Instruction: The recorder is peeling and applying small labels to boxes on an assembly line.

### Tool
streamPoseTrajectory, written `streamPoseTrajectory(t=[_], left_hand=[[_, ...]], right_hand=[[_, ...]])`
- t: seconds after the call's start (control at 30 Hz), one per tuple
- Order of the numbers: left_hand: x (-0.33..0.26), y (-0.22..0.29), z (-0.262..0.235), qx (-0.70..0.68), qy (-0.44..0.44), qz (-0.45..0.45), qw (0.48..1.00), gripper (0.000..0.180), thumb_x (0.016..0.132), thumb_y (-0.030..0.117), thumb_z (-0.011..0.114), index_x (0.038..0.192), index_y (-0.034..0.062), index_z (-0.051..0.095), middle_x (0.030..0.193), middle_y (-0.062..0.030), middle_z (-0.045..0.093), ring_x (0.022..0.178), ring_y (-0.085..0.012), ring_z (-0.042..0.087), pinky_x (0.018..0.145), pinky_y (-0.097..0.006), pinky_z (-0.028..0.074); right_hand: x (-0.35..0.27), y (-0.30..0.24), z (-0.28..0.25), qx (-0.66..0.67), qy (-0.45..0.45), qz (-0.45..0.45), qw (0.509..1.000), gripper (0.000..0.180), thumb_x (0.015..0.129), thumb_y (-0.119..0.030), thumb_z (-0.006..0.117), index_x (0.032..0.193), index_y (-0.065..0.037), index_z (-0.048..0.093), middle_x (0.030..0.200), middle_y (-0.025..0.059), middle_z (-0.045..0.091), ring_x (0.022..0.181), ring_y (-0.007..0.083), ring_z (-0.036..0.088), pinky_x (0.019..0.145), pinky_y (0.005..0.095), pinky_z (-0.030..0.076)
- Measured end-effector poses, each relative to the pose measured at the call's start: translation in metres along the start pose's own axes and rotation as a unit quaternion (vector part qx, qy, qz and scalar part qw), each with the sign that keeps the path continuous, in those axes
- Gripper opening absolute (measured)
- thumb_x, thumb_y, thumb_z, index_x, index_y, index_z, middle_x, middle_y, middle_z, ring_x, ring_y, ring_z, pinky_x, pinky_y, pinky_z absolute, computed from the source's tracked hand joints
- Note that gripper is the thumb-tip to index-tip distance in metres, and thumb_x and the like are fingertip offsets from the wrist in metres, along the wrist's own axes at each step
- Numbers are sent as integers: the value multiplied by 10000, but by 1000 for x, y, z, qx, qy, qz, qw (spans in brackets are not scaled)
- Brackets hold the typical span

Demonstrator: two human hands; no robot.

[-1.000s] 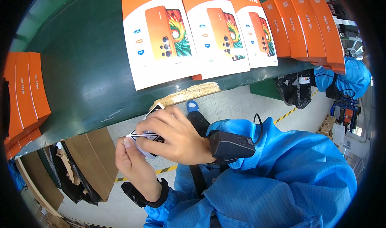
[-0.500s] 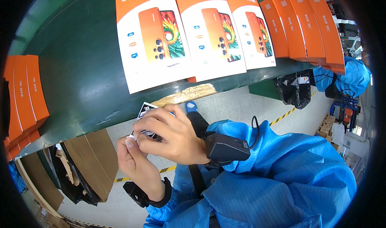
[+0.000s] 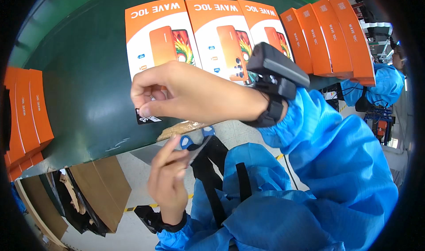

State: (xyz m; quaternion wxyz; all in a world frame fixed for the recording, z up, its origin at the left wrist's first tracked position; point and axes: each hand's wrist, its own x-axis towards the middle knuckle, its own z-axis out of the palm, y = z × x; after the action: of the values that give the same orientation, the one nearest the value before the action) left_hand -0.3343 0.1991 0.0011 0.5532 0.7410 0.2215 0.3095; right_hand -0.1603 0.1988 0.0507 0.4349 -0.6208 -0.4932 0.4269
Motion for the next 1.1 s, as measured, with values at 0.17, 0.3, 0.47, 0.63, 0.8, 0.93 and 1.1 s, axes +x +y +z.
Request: streamPoseTrajectory(t=[0.17,0.3,0.47,0.63,0.8,0.93,1.1], left_hand=[[17,-10,15,142,-38,109,983,155,678,116,594,622,47,466,1032,-153,550,664,-135,570,543,-210,414],[16,-18,19,167,-24,95,981,177,679,126,597,608,55,451,1036,-138,552,656,-127,560,540,-215,392],[17,-18,20,171,-22,86,981,194,694,141,595,603,57,446,1032,-129,555,655,-122,559,530,-220,374],[17,-17,20,178,-24,74,981,187,704,148,592,609,58,459,1029,-123,557,657,-123,561,536,-218,377],[16,-16,19,176,-26,65,982,181,695,140,602,608,58,466,1032,-121,556,649,-125,560,544,-225,390],[15,-16,21,173,-22,63,983,170,685,125,610,613,54,473,1036,-121,554,634,-130,555,548,-233,400],[14,-17,21,165,-15,63,984,164,674,116,613,616,51,475,1030,-116,557,607,-152,541,531,-239,399]], right_hand=[[17,-4,-6,-60,-80,41,994,88,727,-72,551,731,9,518,615,45,520,576,115,483,540,252,395],[19,-6,-5,-97,-87,57,990,75,717,-69,545,727,5,537,621,50,531,573,125,493,544,251,405],[20,-5,-4,-52,-79,70,993,74,717,-65,544,728,8,541,617,51,532,566,120,487,541,247,402],[18,-5,-4,-62,-76,73,992,74,718,-61,541,731,12,543,618,53,535,562,116,484,537,244,400],[18,-4,-3,-46,-74,72,994,77,716,-60,541,730,16,539,621,62,539,563,119,491,534,247,399],[16,-2,-3,-64,-64,55,994,70,717,-56,536,727,13,535,623,68,540,565,125,497,535,250,399],[16,-1,0,-119,-49,13,992,71,714,-62,519,689,4,510,604,89,520,572,205,514,544,283,406]])
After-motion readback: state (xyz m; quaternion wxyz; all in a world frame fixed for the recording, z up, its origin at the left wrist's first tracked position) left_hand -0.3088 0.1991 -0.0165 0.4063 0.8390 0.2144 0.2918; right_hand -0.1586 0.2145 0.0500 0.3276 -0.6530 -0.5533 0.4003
